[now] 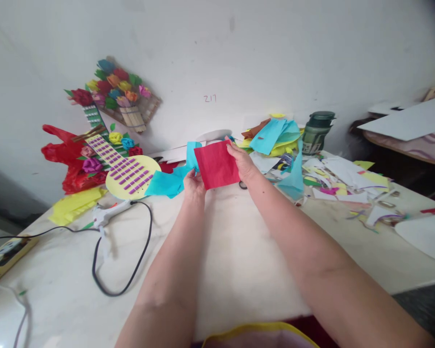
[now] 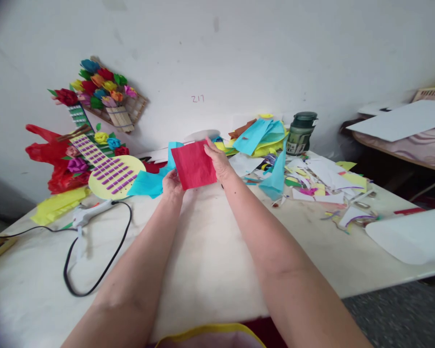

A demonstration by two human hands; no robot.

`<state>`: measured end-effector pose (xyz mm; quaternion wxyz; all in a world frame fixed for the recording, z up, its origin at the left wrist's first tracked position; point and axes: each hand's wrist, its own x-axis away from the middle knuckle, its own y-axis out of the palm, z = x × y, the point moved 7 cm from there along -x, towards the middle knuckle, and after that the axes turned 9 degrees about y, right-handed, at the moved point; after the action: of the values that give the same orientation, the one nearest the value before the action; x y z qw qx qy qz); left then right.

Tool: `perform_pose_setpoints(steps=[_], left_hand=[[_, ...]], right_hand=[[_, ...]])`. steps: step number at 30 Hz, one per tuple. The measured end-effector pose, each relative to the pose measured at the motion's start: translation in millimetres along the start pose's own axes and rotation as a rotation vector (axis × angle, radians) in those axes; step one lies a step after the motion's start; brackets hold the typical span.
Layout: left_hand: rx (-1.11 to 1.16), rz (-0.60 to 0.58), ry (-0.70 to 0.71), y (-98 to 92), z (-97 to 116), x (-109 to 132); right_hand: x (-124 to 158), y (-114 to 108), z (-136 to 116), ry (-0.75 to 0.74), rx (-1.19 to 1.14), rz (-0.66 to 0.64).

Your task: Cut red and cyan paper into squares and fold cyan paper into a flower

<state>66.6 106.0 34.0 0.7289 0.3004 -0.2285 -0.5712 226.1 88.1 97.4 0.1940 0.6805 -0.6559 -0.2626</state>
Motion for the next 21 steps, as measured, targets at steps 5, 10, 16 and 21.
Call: perform_pose_setpoints(steps=[5, 10, 16, 21], left_hand=[[0.216, 0.042, -0.162, 2.7, -13.4, 11.0], [0.156, 0.082, -0.271, -4.7, -24.3, 12.5], [-0.123, 0.171, -0.17, -24.2, -11.2, 4.6], [-0.232, 0.084, -0.227, -26.5, -5.7, 3.8]], right_hand=[[-4.7, -11.8, 10.4, 0.082, 0.502, -0.089], [-5.1, -45.0, 9.6, 0.217, 0.854, 0.118], [1.2, -45.2, -3.2, 0.288, 0.91, 0.076], [14.2, -40.2, -16.1, 0.301, 1.078, 0.146]])
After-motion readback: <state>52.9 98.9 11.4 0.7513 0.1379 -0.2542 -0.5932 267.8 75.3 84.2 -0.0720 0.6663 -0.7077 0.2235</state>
